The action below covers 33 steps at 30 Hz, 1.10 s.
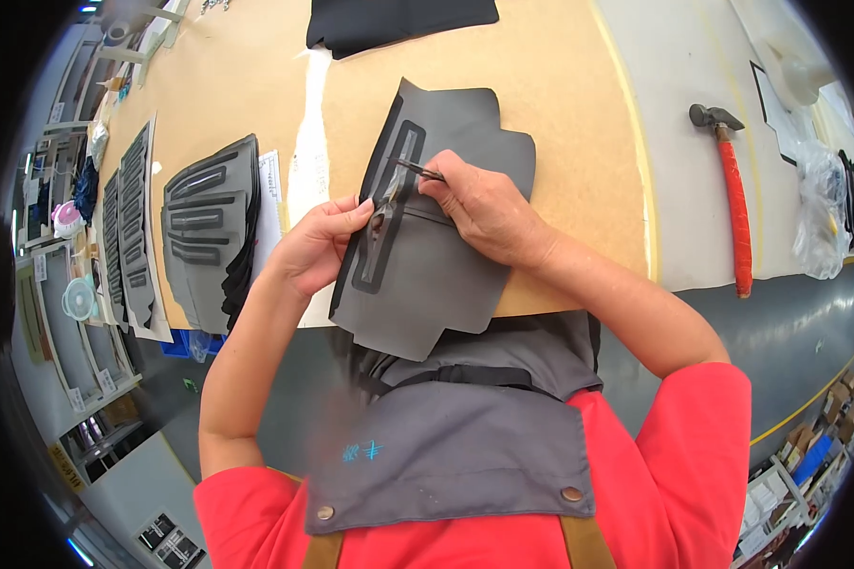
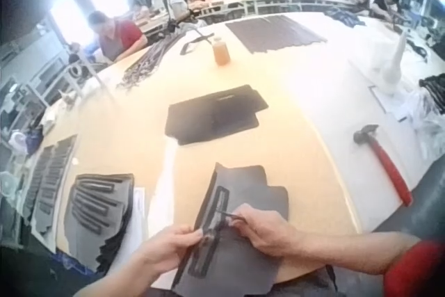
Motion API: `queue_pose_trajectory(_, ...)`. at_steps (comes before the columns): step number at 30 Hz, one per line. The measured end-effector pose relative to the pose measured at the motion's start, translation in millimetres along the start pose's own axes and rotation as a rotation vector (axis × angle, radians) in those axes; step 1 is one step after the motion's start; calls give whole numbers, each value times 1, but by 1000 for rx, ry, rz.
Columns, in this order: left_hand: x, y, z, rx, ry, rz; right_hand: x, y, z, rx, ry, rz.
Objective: Aligning, folding, and hammering leather components for assembly.
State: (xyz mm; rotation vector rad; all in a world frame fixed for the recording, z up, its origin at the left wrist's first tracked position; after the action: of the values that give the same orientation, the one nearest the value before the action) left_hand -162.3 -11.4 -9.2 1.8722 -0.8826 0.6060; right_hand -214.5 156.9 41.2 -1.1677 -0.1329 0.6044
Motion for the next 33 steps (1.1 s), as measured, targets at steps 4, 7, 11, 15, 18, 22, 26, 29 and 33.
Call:
queue_pose_trajectory(4, -3, -12, -4, 166, -120, -4, 0, 1, -1, -3, -17, -20)
queue_pose_trajectory(7, -2, -11, -8, 161, -106, -44, 3, 13, -3, -64, -66, -131)
queue_pose_trajectory(11, 7, -7, -9, 55, 86, -103, 0, -10, 22, 31, 37, -33)
queue_pose_trajectory(15, 10, -3, -5, 5, 112, -146, 7, -30, 38, 318, 80, 68)
queue_pose_trajectory(18, 11, -4, -3, -20, 135, -174, 7, -51, 30, 526, 73, 157)
queue_pose_trajectory(22, 9, -4, -9, -25, 132, -195, 8, -57, 23, 662, 55, 179)
queue_pose_trajectory(26, 11, -3, -15, -12, 142, -208, 9, -59, 22, 707, 51, 171)
queue_pose_trajectory(29, 11, -2, -17, -19, 129, -225, 8, -62, 21, 745, 46, 173)
queue_pose_trajectory(33, 12, 0, -22, -60, 131, -237, 8, -71, 18, 811, 32, 224)
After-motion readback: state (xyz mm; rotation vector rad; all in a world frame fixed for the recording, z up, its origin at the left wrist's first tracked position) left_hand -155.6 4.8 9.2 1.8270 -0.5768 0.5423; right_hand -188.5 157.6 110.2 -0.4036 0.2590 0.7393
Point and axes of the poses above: each hand's wrist, its own x-axis away from the middle knuckle, its own z-axis out of the back of the hand, y = z × x, the point moved 10 cm from there along -x, towards the middle knuckle, and after that the axes turned 3 degrees about x, right-handed, at the moved point
